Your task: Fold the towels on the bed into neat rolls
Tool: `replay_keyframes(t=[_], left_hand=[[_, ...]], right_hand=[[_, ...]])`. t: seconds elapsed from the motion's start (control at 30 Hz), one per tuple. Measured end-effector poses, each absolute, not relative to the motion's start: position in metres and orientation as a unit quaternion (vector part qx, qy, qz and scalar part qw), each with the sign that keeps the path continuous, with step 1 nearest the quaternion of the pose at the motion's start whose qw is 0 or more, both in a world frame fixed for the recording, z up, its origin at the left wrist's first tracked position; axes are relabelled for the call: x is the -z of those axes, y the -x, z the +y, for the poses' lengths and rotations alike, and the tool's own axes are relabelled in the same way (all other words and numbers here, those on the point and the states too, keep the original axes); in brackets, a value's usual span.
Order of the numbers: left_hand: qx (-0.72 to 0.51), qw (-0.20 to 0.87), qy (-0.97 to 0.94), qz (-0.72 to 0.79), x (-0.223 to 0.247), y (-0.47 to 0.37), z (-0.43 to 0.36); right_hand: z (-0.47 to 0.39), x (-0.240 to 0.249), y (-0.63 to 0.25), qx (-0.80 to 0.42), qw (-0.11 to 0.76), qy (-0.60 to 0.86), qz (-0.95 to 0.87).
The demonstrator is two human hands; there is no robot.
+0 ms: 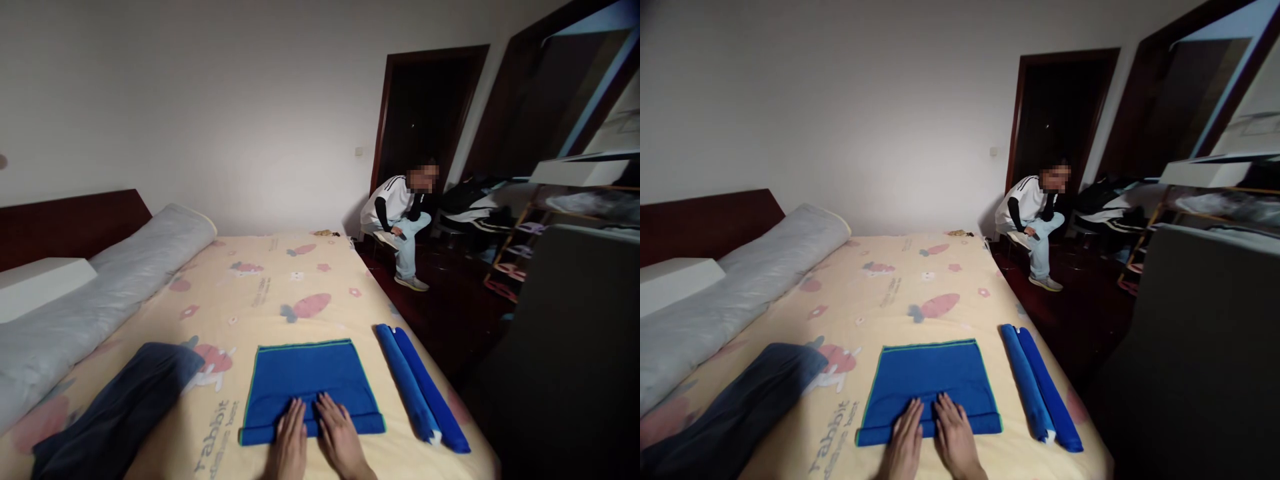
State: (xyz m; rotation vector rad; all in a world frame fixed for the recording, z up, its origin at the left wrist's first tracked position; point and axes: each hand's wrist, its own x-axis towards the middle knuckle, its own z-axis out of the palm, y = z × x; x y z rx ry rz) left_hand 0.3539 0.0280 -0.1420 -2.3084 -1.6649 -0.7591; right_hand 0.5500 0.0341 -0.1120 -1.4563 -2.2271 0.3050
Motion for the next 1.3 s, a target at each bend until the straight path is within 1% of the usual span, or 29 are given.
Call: replay_keyframes(t=[0.07, 0.13, 0.27, 0.37, 0.47, 0.57, 0.67, 0.8, 0.9, 1.0, 1.1, 1.17, 1.3], left_hand=[[0.231, 0.073, 0.809, -0.535, 0.143, -0.365, 0.031], [0.202, 0.045, 0.804, -0.557, 0.142, -0.356, 0.033], [0.146, 0.005, 0.746, -0.650, 0.134, -0.305, 0.030], [0.140, 0.034, 0.684, -0.715, 0.127, -0.280, 0.026], [0.183, 0.098, 0.632, -0.746, 0.125, -0.283, 0.020], [0.220, 0.097, 0.685, -0.688, 0.135, -0.307, 0.014], [0.239, 0.069, 0.765, -0.594, 0.154, -0.338, 0.008], [0.261, 0.065, 0.779, -0.567, 0.174, -0.362, 0.006], [0.246, 0.053, 0.786, -0.564, 0.172, -0.351, 0.011], [0.227, 0.040, 0.791, -0.567, 0.162, -0.318, 0.016], [0.214, 0.011, 0.769, -0.602, 0.155, -0.282, 0.017], [0.199, 0.002, 0.730, -0.654, 0.151, -0.265, 0.014], [0.170, 0.021, 0.640, -0.749, 0.132, -0.263, 0.008]], right_hand=[[0.035, 0.107, -0.539, -0.146, 0.212, 0.502, -0.826], [0.038, 0.107, -0.547, -0.150, 0.207, 0.515, -0.818], [0.045, 0.118, -0.601, -0.093, 0.224, 0.593, -0.768], [0.047, 0.128, -0.636, -0.055, 0.235, 0.629, -0.739], [0.041, 0.132, -0.640, -0.014, 0.257, 0.655, -0.711], [0.027, 0.131, -0.616, 0.008, 0.279, 0.635, -0.720], [0.011, 0.131, -0.582, -0.022, 0.273, 0.559, -0.783], [0.003, 0.137, -0.555, -0.049, 0.254, 0.502, -0.825], [0.006, 0.142, -0.558, -0.045, 0.244, 0.505, -0.827], [0.009, 0.144, -0.581, -0.019, 0.249, 0.534, -0.808], [0.009, 0.147, -0.613, 0.015, 0.268, 0.574, -0.773], [0.008, 0.149, -0.632, 0.031, 0.279, 0.603, -0.747], [0.008, 0.148, -0.651, 0.034, 0.274, 0.637, -0.720]])
